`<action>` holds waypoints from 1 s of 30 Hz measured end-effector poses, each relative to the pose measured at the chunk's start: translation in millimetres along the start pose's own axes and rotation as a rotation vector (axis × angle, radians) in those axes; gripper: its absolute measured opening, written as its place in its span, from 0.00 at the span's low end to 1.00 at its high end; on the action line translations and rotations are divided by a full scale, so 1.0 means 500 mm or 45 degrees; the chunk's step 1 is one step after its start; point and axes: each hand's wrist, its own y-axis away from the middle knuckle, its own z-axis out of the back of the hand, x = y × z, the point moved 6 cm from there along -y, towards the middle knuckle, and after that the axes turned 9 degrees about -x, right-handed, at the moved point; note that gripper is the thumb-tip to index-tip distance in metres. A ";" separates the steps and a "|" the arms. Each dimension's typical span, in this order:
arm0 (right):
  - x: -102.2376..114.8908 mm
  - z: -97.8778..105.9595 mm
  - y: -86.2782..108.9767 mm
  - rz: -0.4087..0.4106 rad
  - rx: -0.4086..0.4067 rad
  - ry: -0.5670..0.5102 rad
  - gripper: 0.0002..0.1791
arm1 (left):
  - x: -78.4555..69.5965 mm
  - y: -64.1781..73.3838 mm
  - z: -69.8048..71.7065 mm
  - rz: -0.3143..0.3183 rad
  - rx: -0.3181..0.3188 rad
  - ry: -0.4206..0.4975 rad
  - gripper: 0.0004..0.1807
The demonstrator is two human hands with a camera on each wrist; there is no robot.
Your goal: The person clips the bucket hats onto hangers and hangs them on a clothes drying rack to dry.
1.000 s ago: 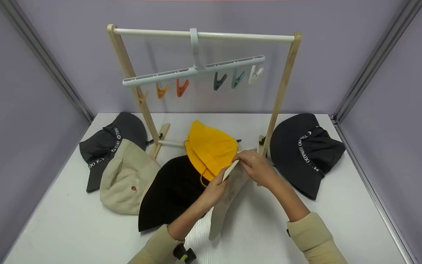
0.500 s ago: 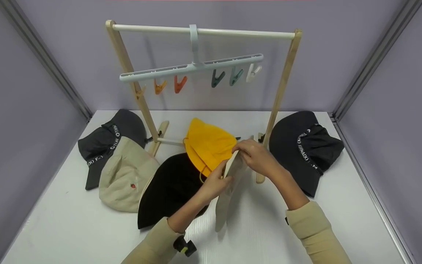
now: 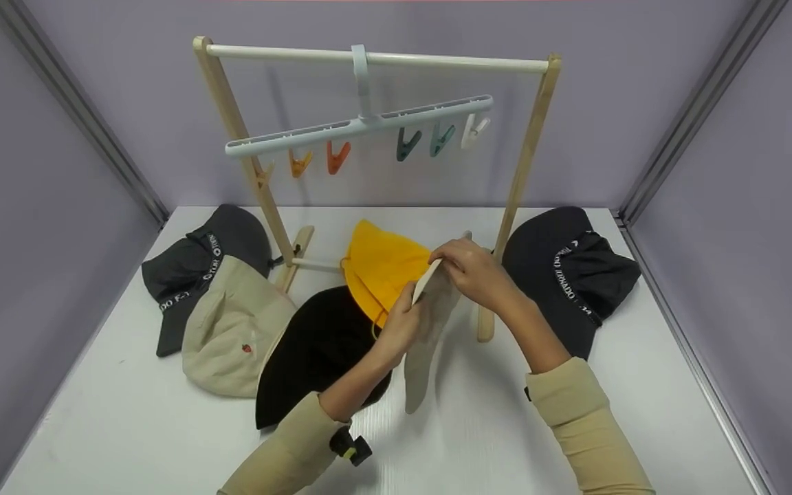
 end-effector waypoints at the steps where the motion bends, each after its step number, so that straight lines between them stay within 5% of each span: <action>1: -0.001 -0.001 -0.003 0.002 0.002 -0.009 0.12 | -0.001 -0.001 0.001 0.013 -0.004 0.029 0.16; 7: 0.009 0.013 -0.035 -0.039 -0.002 -0.156 0.20 | -0.009 -0.008 0.005 0.046 -0.034 0.110 0.17; 10: 0.021 0.038 -0.071 -0.246 -0.042 -0.248 0.18 | -0.014 -0.009 0.007 0.032 -0.035 0.129 0.18; 16: -0.068 0.063 -0.143 -0.865 -0.219 -0.495 0.22 | -0.019 -0.007 0.007 0.005 -0.022 0.153 0.17; 20: -0.104 0.072 -0.184 -1.188 -0.338 -0.595 0.28 | -0.020 -0.007 0.010 -0.003 -0.016 0.151 0.15; 26: -0.131 0.072 -0.209 -1.500 -0.447 -1.182 0.35 | -0.016 -0.007 0.015 0.023 -0.020 0.125 0.16; 30: -0.154 0.071 -0.217 -1.544 -0.536 -1.424 0.35 | -0.012 -0.008 0.017 0.042 -0.030 0.133 0.17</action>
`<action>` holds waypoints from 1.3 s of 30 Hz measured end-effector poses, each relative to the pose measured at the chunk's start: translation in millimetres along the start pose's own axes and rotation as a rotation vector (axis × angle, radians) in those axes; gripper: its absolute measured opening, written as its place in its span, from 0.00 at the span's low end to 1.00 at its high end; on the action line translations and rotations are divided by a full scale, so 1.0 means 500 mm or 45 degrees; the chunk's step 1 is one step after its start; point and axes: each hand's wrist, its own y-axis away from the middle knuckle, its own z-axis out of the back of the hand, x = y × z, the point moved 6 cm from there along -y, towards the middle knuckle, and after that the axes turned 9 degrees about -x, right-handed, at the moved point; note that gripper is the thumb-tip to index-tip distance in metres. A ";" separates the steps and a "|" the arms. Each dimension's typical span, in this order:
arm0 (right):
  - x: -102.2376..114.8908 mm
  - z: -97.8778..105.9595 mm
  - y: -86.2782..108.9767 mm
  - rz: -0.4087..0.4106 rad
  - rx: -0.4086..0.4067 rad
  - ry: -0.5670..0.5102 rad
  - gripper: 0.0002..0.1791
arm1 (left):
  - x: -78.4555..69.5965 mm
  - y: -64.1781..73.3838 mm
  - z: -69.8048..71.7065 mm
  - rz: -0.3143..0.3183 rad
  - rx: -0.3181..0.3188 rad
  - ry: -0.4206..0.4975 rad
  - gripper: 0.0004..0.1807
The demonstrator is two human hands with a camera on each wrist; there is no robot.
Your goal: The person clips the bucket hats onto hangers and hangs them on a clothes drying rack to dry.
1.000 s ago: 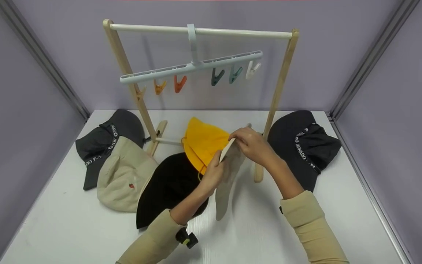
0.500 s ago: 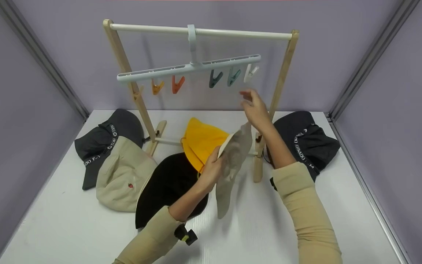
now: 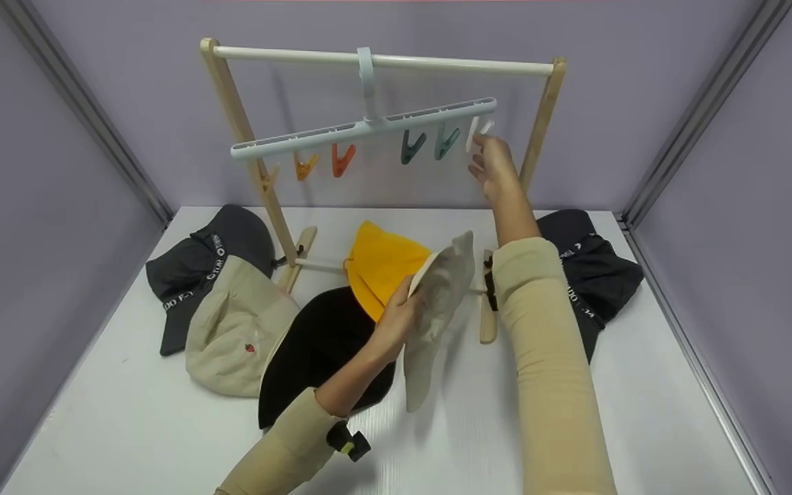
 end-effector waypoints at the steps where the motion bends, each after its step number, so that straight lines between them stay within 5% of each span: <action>1: 0.001 0.001 -0.005 0.009 0.006 -0.016 0.35 | 0.001 0.000 -0.001 0.004 -0.001 0.010 0.17; 12: -0.002 0.012 -0.034 0.047 0.105 -0.200 0.31 | 0.007 0.003 -0.020 0.013 0.020 0.113 0.15; 19: -0.002 0.026 -0.029 0.095 0.095 -0.198 0.30 | 0.015 0.003 -0.022 0.033 0.021 0.130 0.16; 28: -0.010 0.048 0.002 0.127 0.119 -0.293 0.30 | 0.017 0.002 -0.027 0.042 0.045 0.081 0.16; 39: -0.060 0.057 0.049 0.123 0.211 -0.568 0.15 | 0.019 0.004 -0.026 0.095 0.047 0.104 0.13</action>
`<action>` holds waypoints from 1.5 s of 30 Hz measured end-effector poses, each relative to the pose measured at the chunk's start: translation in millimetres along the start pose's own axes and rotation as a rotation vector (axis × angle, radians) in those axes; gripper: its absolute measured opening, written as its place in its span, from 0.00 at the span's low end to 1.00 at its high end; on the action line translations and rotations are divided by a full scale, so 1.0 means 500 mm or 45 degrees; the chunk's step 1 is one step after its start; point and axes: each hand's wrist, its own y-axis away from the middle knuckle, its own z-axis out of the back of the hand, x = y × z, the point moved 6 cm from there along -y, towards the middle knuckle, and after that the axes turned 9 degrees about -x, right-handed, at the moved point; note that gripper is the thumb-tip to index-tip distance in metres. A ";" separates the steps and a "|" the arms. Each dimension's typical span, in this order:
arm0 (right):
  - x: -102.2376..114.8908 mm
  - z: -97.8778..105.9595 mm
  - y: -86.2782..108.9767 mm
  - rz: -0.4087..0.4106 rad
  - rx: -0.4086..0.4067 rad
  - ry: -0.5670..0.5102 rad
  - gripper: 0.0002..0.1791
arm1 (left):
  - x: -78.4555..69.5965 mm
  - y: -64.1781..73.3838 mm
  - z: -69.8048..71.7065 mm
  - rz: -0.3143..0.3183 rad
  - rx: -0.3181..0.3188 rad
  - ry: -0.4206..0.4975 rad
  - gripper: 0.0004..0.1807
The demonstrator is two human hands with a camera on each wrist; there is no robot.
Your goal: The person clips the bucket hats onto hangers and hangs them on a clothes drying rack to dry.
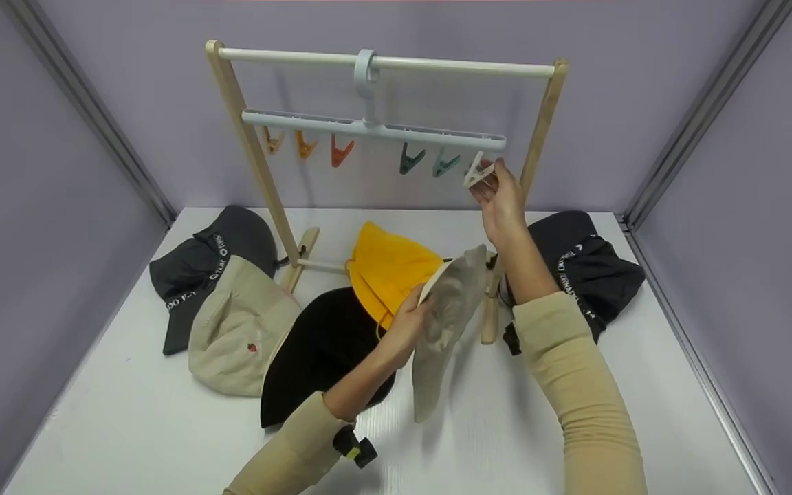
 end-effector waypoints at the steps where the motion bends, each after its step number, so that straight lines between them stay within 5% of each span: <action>1: -0.002 0.002 0.005 0.024 0.020 -0.002 0.14 | 0.000 0.000 0.000 0.002 0.000 0.008 0.13; 5: -0.008 0.014 0.024 0.109 0.124 -0.038 0.14 | -0.002 0.002 0.000 -0.003 -0.006 0.023 0.14; 11: -0.013 0.031 0.057 0.251 0.316 0.087 0.14 | -0.004 0.003 0.000 -0.024 0.003 0.018 0.14; 20: -0.033 0.026 0.106 0.290 0.457 0.497 0.13 | -0.006 0.006 0.003 -0.049 0.035 0.057 0.17; 35: -0.043 -0.015 0.151 0.183 0.895 0.585 0.20 | -0.006 0.005 0.012 -0.014 0.021 0.067 0.16; 45: -0.049 -0.030 0.157 0.308 0.896 0.947 0.19 | -0.004 0.003 0.021 -0.009 0.012 0.038 0.14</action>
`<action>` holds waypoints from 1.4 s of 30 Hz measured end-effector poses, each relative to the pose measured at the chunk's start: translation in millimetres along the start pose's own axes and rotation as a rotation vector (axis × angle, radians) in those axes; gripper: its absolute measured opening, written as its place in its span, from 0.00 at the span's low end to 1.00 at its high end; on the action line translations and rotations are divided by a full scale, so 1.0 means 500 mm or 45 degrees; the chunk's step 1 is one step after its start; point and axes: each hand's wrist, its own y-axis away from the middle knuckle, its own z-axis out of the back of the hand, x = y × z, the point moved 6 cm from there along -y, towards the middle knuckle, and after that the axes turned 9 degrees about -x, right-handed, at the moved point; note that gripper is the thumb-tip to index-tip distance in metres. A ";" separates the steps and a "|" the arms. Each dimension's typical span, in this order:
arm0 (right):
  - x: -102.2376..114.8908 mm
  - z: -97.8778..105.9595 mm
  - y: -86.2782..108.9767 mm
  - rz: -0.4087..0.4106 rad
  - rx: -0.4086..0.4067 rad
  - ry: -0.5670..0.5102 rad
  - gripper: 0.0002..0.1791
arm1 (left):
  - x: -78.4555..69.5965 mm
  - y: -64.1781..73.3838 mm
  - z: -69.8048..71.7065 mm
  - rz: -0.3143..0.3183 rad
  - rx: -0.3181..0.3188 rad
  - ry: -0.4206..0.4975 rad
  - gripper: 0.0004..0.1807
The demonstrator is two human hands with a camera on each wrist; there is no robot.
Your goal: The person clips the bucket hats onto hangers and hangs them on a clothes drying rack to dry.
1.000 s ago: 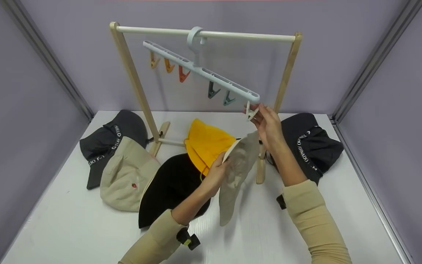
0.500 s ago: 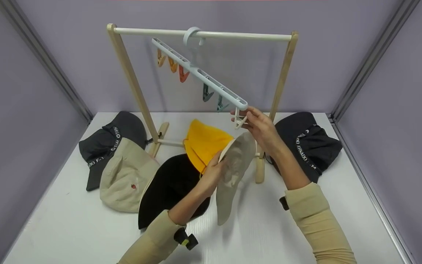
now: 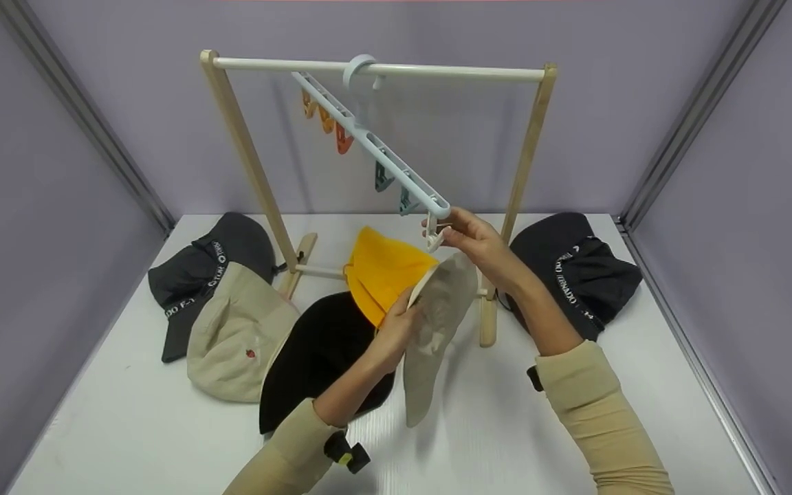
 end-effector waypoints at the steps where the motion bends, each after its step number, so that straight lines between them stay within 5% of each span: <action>1: -0.001 -0.001 -0.001 -0.006 -0.001 0.025 0.19 | 0.001 -0.001 0.000 0.005 0.004 0.001 0.14; 11: -0.010 -0.012 -0.015 0.005 -0.034 0.165 0.16 | 0.002 -0.006 0.003 0.017 0.001 0.012 0.15; 26: -0.019 -0.017 -0.021 -0.045 -0.317 0.306 0.14 | -0.005 -0.011 0.011 0.036 0.014 -0.078 0.16; 30: -0.019 -0.019 -0.021 -0.032 -0.314 0.289 0.13 | -0.009 -0.011 0.015 0.055 0.011 -0.142 0.14; 37: -0.023 -0.026 -0.015 -0.026 -0.160 0.230 0.17 | -0.022 -0.011 0.014 0.051 0.038 -0.108 0.15; 42: -0.025 -0.019 -0.006 -0.029 -0.183 0.140 0.20 | -0.024 -0.010 0.013 0.049 0.051 -0.092 0.15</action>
